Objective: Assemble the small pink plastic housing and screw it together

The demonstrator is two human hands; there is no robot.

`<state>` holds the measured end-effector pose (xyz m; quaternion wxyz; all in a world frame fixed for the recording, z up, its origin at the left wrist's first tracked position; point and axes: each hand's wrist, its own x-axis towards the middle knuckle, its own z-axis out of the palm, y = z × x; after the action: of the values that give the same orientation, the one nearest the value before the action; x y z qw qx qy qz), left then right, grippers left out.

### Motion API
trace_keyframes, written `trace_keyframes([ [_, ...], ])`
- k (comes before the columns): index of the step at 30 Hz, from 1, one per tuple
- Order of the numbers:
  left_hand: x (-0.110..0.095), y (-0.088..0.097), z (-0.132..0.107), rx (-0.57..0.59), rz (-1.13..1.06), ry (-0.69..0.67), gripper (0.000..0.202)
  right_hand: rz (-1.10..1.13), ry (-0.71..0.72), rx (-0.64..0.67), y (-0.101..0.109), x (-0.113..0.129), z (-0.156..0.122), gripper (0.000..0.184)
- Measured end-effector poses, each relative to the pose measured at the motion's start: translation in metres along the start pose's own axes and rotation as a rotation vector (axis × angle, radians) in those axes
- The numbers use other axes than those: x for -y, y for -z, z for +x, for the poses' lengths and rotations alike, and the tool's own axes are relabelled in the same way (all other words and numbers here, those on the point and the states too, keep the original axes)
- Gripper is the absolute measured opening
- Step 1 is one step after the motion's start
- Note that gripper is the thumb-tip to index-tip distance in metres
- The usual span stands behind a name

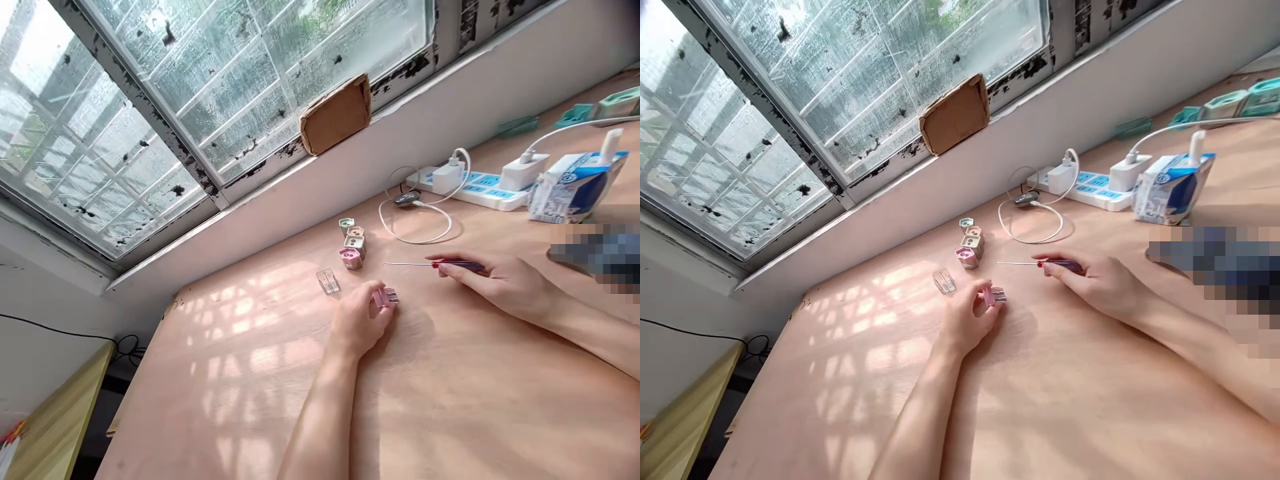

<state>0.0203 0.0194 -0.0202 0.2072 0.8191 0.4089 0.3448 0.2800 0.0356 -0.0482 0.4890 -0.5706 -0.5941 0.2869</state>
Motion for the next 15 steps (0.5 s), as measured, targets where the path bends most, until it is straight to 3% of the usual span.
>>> trace_keyframes([
  [4, -0.002, 0.002, 0.001, -0.147, -0.009, -0.161, 0.035, -0.203, 0.076, 0.054, 0.001, 0.007, -0.004, 0.037],
  [7, -0.003, 0.02, 0.005, -0.345, 0.015, -0.234, 0.033, -0.288, 0.122, 0.115, 0.004, 0.021, -0.008, 0.037],
  [9, 0.0, 0.039, 0.009, -0.462, 0.058, -0.205, 0.031, -0.316, 0.156, 0.107, 0.004, 0.025, -0.009, 0.035],
  [12, 0.008, 0.068, 0.015, -0.543, 0.119, -0.099, 0.036, -0.311, 0.234, 0.107, 0.003, 0.026, -0.007, 0.035],
  [15, 0.016, 0.089, 0.02, -0.526, 0.132, -0.015, 0.032, -0.31, 0.249, 0.109, 0.004, 0.025, -0.006, 0.034],
])
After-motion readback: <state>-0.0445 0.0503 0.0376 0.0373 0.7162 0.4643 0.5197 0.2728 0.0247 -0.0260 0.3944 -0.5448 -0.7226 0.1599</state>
